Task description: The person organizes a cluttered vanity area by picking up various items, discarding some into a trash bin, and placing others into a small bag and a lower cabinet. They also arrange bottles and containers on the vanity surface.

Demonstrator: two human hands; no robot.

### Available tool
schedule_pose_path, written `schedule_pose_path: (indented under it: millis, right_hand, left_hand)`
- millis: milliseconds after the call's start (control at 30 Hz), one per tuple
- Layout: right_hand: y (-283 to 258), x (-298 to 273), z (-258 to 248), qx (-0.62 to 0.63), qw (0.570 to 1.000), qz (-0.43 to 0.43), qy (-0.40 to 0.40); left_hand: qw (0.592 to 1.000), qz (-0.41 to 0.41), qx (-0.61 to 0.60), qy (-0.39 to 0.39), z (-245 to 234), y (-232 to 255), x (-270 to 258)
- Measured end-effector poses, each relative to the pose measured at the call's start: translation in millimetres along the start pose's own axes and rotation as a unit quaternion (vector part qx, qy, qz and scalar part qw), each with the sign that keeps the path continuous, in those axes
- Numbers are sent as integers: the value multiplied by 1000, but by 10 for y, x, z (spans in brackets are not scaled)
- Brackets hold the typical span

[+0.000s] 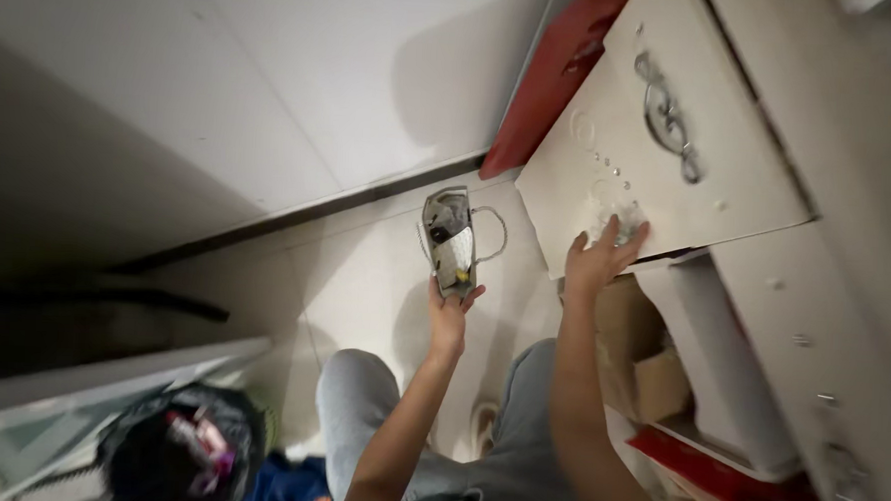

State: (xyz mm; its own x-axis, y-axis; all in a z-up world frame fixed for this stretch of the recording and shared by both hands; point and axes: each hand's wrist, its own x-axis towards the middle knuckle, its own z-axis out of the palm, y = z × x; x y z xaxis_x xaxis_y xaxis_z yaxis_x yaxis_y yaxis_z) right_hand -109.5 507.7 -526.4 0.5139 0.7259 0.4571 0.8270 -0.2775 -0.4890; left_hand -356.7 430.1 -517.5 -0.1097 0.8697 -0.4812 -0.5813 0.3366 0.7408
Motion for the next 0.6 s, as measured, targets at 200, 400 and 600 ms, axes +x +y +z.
schedule_pose_path:
  millis: [200, 400, 600]
  right_hand:
    - [-42, 12, 126, 39, 993, -19, 110]
    - [-1001, -631, 29, 103, 994, -25, 7]
    - [-1976, -915, 282, 227, 962, -122, -88]
  left_hand:
    - [1000, 12, -6, -20, -431, -452, 403]
    - [998, 28, -42, 23, -737, -579, 446]
    - [997, 50, -24, 49, -1153, -401, 397]
